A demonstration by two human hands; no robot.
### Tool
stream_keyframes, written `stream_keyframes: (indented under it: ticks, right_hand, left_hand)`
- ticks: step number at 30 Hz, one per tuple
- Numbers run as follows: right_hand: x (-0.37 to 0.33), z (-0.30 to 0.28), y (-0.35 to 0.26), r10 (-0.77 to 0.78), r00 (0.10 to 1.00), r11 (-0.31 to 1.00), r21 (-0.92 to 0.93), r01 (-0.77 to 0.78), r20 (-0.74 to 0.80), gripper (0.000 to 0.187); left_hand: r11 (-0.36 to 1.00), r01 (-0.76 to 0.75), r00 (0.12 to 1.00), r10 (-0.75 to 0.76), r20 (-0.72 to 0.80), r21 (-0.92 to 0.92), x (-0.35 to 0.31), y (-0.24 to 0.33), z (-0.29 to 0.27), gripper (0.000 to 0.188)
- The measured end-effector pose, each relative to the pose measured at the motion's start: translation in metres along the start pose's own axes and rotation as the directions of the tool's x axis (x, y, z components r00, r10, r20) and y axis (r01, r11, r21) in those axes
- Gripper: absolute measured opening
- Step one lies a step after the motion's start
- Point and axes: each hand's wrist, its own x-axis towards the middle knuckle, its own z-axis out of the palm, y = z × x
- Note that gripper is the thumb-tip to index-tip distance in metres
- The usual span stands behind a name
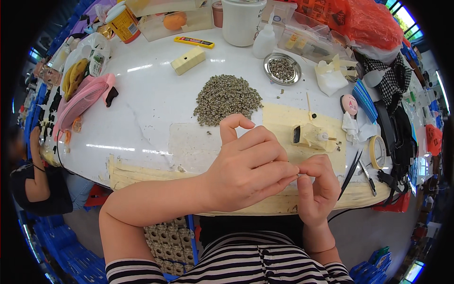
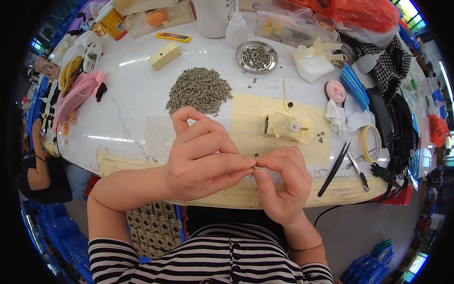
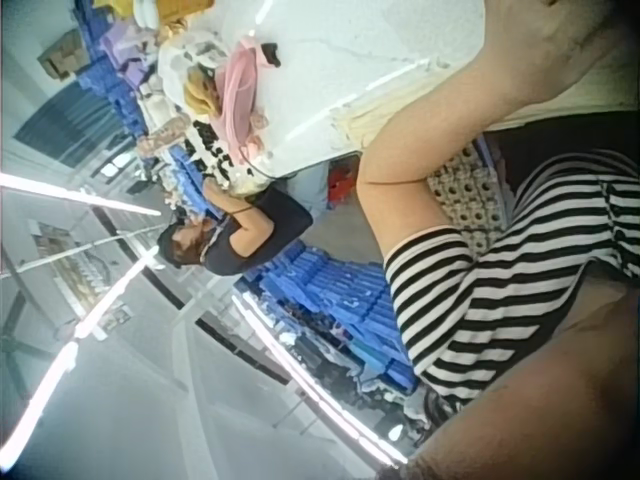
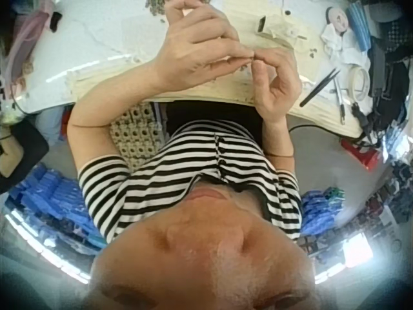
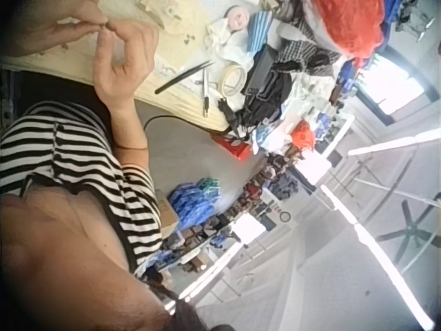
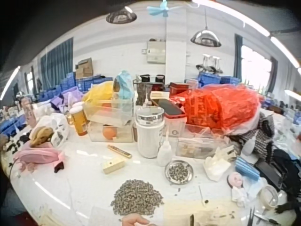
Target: The person picks up a small metal piece and a plastic component from a white table surface, aligns them, and inserts a thin rod through the parts.
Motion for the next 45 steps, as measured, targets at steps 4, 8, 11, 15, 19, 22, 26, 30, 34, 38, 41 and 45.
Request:
stream_keyframes:
  ticks: [4,8,11,15,19,22,26,30,34,38,41,45]
  right_hand:
    - [-0.0011,0.0019,-0.0012,0.011,0.998,1.0,0.024,-0.01,-0.054,0.014]
    - [0.0001,0.0001,-0.0024,-0.075,0.993,0.997,-0.017,0.073,-0.095,0.018]
    - [0.0015,-0.0023,-0.002,-0.11,0.991,0.993,-0.049,0.107,-0.072,0.02]
    - [0.003,-0.0029,-0.0018,-0.105,0.992,0.992,-0.073,0.1,-0.063,0.021]
    - [0.0045,-0.0017,-0.0027,-0.063,0.997,0.997,-0.058,0.06,-0.04,0.019]
    - [0.0043,-0.0014,-0.0019,-0.051,0.998,0.998,-0.025,0.051,-0.021,0.017]
    - [0.0044,-0.0012,-0.003,-0.022,0.999,1.0,0.015,0.023,-0.033,0.015]
    - [0.0035,-0.0031,-0.003,-0.044,0.997,0.999,-0.011,0.043,-0.059,0.016]
    - [0.0023,-0.0052,-0.0047,-0.083,0.993,0.996,-0.013,0.083,-0.085,0.021]
    - [0.0026,-0.0063,-0.0046,-0.118,0.991,0.992,-0.058,0.114,-0.058,0.023]
    - [0.0031,-0.0057,-0.0045,-0.099,0.994,0.994,-0.061,0.096,-0.053,0.021]
    - [0.0043,-0.0026,-0.0038,-0.06,0.997,0.997,-0.043,0.058,-0.042,0.02]
  left_hand:
    - [1.0,0.007,1.0,-0.007,0.017,0.018,0.0004,0.0013,-0.0018,0.025]
    - [0.999,0.02,0.999,-0.022,0.034,0.043,0.0033,0.0006,-0.0021,0.027]
    - [0.999,0.02,0.999,-0.022,0.045,0.048,0.0043,-0.0008,-0.0023,0.029]
    - [0.999,0.02,0.999,-0.022,0.045,0.039,0.0052,-0.0005,-0.0022,0.029]
    - [0.999,0.007,0.998,-0.009,0.058,0.037,0.0068,-0.0002,-0.0038,0.03]
    - [0.999,-0.005,0.998,0.002,0.06,0.037,0.0058,-0.0003,-0.0037,0.03]
    - [0.999,-0.001,0.997,-0.002,0.082,0.04,0.007,0.0001,-0.0051,0.03]
    - [0.999,0.006,0.996,-0.01,0.093,0.047,0.0086,0.0013,-0.0054,0.029]
    - [0.999,0.014,0.995,-0.019,0.1,0.046,0.008,0.0001,-0.0051,0.029]
    - [0.999,0.016,0.995,-0.02,0.094,0.044,0.0078,-0.0005,-0.0046,0.028]
    - [0.999,0.016,0.996,-0.019,0.092,0.04,0.0084,-0.0001,-0.0055,0.029]
    - [1.0,0.007,0.997,-0.009,0.083,0.029,0.0083,0.0007,-0.004,0.03]
